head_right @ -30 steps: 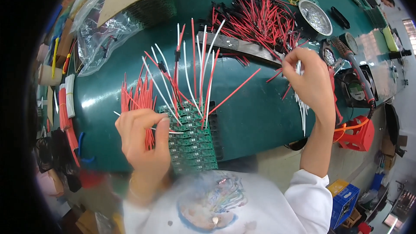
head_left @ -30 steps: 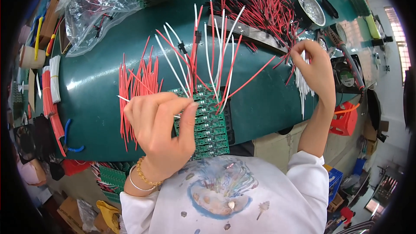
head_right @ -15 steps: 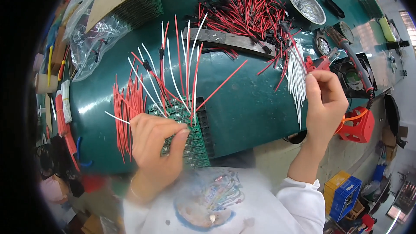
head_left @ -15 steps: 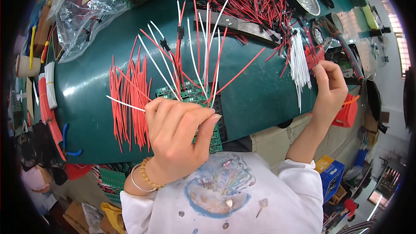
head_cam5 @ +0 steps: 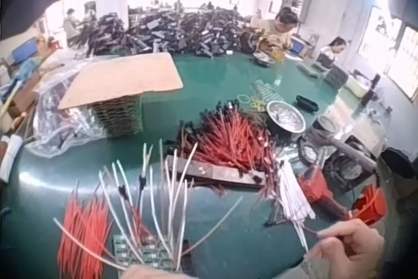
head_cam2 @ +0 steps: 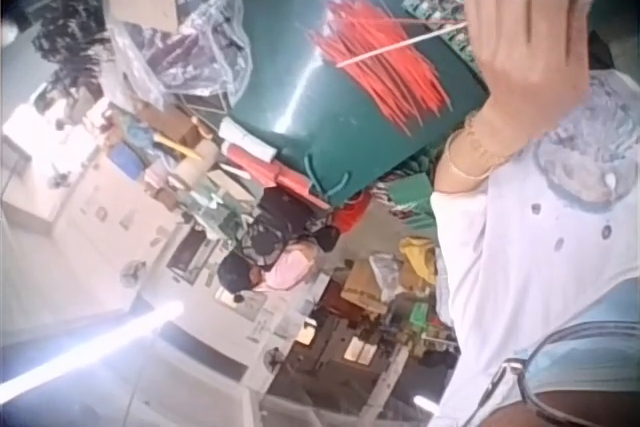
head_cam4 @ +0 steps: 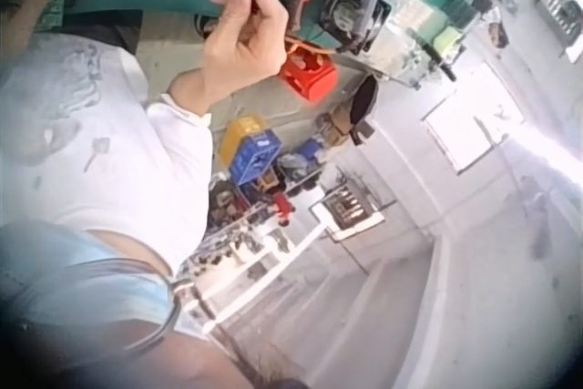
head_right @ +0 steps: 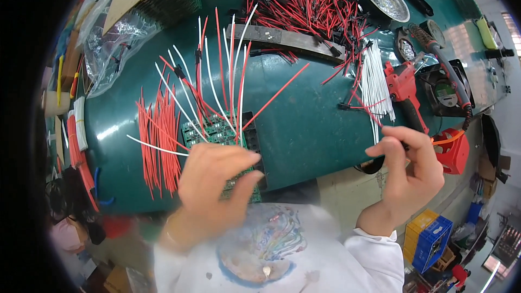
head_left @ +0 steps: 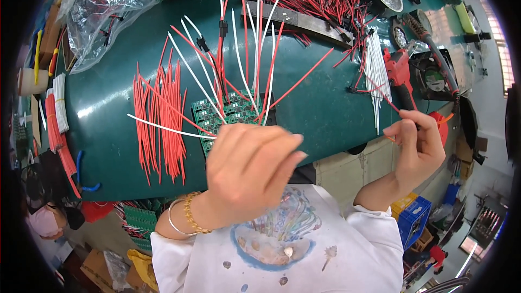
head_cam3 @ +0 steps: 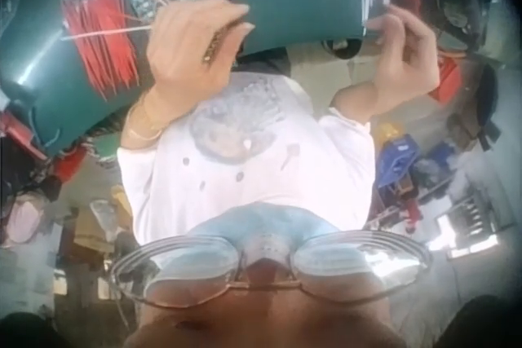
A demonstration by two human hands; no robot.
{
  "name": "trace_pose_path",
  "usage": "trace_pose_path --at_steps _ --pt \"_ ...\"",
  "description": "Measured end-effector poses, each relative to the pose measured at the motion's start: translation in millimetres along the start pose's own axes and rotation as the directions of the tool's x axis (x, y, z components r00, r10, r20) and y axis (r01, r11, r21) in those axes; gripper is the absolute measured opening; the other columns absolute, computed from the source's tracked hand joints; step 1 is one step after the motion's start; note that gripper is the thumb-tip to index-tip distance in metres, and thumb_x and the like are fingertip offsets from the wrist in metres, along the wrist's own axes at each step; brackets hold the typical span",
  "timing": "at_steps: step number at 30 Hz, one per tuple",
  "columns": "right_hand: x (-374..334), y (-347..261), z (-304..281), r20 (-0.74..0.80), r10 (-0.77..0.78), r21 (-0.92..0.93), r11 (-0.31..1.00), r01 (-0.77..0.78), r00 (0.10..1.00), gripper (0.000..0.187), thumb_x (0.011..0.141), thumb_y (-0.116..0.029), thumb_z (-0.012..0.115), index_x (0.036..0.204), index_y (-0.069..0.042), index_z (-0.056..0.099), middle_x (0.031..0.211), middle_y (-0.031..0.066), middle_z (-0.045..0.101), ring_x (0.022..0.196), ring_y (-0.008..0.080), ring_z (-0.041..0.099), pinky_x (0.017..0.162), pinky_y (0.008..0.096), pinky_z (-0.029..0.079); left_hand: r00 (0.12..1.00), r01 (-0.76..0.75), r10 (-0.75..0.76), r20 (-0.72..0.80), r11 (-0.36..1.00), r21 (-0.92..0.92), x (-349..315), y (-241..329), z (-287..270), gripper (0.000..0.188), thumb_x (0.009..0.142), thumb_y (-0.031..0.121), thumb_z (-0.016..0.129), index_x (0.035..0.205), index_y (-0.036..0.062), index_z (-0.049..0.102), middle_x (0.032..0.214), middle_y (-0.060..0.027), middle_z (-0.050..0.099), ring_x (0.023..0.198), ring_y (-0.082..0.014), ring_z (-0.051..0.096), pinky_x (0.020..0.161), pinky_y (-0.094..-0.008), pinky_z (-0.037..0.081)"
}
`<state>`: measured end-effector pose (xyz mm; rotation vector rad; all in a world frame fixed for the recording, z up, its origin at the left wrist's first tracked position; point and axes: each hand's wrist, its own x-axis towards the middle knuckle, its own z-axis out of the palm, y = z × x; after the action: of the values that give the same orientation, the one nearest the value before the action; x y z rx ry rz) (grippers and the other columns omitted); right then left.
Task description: The person connects wire harnesses to a panel of printed circuit boards by hand, attaching the connectors until the wire harnesses are secured to the boards.
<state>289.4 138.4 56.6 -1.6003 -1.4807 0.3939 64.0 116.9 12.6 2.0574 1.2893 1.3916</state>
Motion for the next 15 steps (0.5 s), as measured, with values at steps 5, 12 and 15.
trace_pose_path --at_steps 5,12,15 --pt "-11 -10 9 0.245 -0.152 0.42 0.907 0.036 0.957 0.008 0.079 -0.002 0.065 0.075 0.004 0.062 0.057 0.0101 0.062 0.045 0.0128 0.054 0.043 0.0226 0.036 0.99 -0.141 0.139 0.024 0.985 0.102 11 3 16 0.027 0.073 0.007 0.068 0.099 0.0007 0.066 0.099 -0.0124 0.065 0.083 -0.027 0.062 0.07 -0.0379 0.049" --pt "-22 -18 35 0.444 -0.004 0.722 0.594 -0.355 0.896 0.014 0.081 -0.002 0.067 0.089 0.008 0.061 0.065 0.0129 0.064 0.055 0.0165 0.061 0.053 0.024 0.045 0.983 0.142 -0.101 0.153 0.948 -0.284 -3 0 2 0.023 0.068 -0.007 0.072 0.09 -0.0013 0.067 0.072 -0.0094 0.066 0.065 -0.0235 0.064 0.06 -0.031 0.051" --pt "-26 -11 51 0.56 -0.107 0.662 0.655 -0.365 0.822 0.015 0.076 0.011 0.065 0.09 0.008 0.062 0.082 0.0137 0.063 0.073 0.0175 0.06 0.066 0.027 0.047 0.974 0.227 -0.203 0.104 0.902 -0.366 -7 2 -1 0.02 0.068 -0.007 0.071 0.086 -0.0005 0.066 0.068 -0.0078 0.064 0.058 -0.0214 0.061 0.054 -0.0302 0.046"
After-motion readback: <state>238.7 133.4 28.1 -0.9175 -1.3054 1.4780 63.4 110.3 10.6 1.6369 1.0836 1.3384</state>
